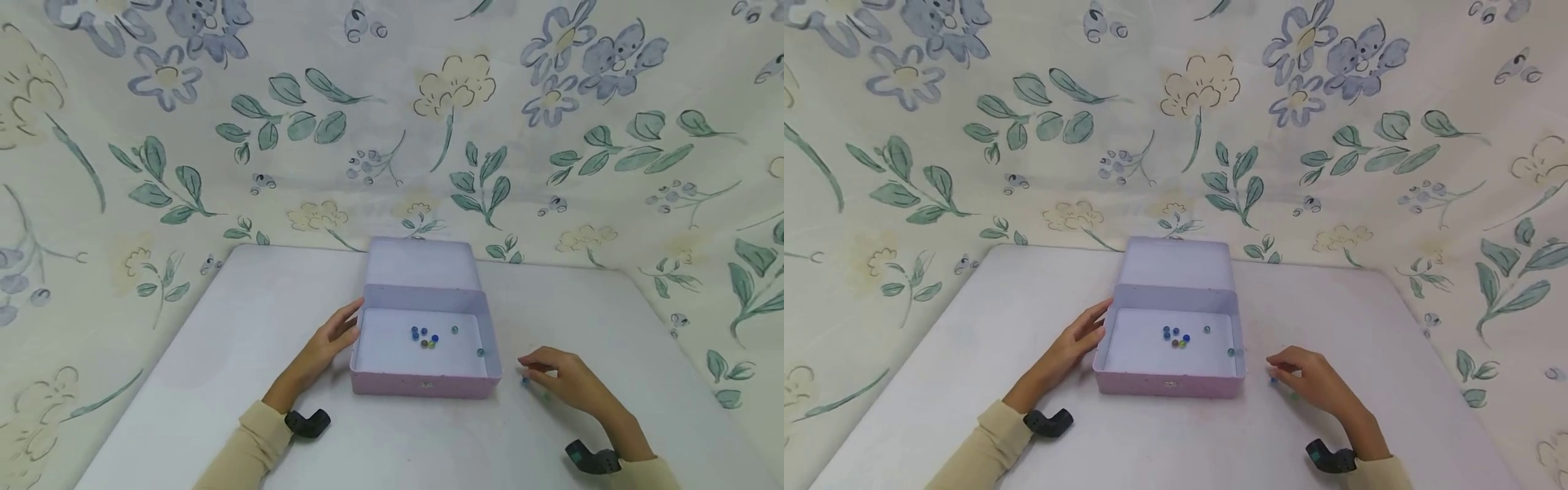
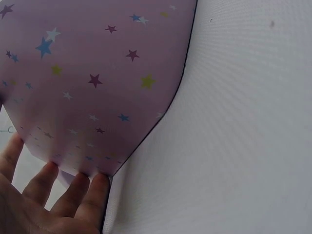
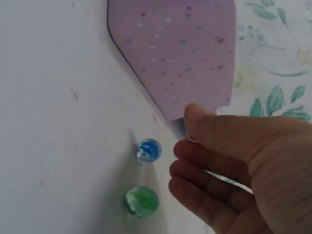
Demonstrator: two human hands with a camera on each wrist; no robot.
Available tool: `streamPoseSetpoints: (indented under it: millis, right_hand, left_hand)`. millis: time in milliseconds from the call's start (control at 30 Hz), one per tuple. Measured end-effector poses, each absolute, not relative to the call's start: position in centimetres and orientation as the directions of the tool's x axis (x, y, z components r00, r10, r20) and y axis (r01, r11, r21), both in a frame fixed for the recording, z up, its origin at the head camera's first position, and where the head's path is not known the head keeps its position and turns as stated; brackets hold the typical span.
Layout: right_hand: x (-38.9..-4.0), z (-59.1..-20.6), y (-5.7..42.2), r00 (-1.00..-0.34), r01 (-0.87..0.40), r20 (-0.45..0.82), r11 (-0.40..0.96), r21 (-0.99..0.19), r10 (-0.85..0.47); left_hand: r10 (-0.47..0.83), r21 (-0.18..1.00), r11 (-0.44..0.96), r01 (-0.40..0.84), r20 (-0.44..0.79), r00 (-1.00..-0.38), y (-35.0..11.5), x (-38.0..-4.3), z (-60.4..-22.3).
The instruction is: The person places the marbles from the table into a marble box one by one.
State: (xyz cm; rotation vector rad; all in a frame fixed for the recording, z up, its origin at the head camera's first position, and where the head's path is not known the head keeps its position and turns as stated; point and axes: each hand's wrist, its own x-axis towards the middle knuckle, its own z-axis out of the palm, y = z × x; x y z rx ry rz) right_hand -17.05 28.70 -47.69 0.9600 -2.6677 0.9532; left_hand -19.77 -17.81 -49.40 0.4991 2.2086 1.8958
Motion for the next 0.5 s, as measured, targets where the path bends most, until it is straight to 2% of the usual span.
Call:
streamPoseSetpoints:
  millis: [267, 367, 500]
  right_hand:
    - [-16.39, -48.19, 28.77, -0.856, -0.497, 0.179, 0.676, -0.545, -0.485]
    - [-16.24, -48.29, 28.58, -0.851, -0.508, 0.192, 0.676, -0.533, -0.489]
    - [-16.33, -48.49, 28.32, -0.812, -0.575, 0.253, 0.644, -0.505, -0.526]
  left_hand:
    - [0.359, 0.981, 0.152, 0.122, 0.061, -0.931, -17.61, -19.73, -49.61]
    - [0.369, 0.979, 0.156, 0.132, 0.066, -0.927, -17.57, -19.75, -49.61]
    - [0.363, 0.979, 0.154, 0.132, 0.068, -0.929, -17.64, -19.75, -49.58]
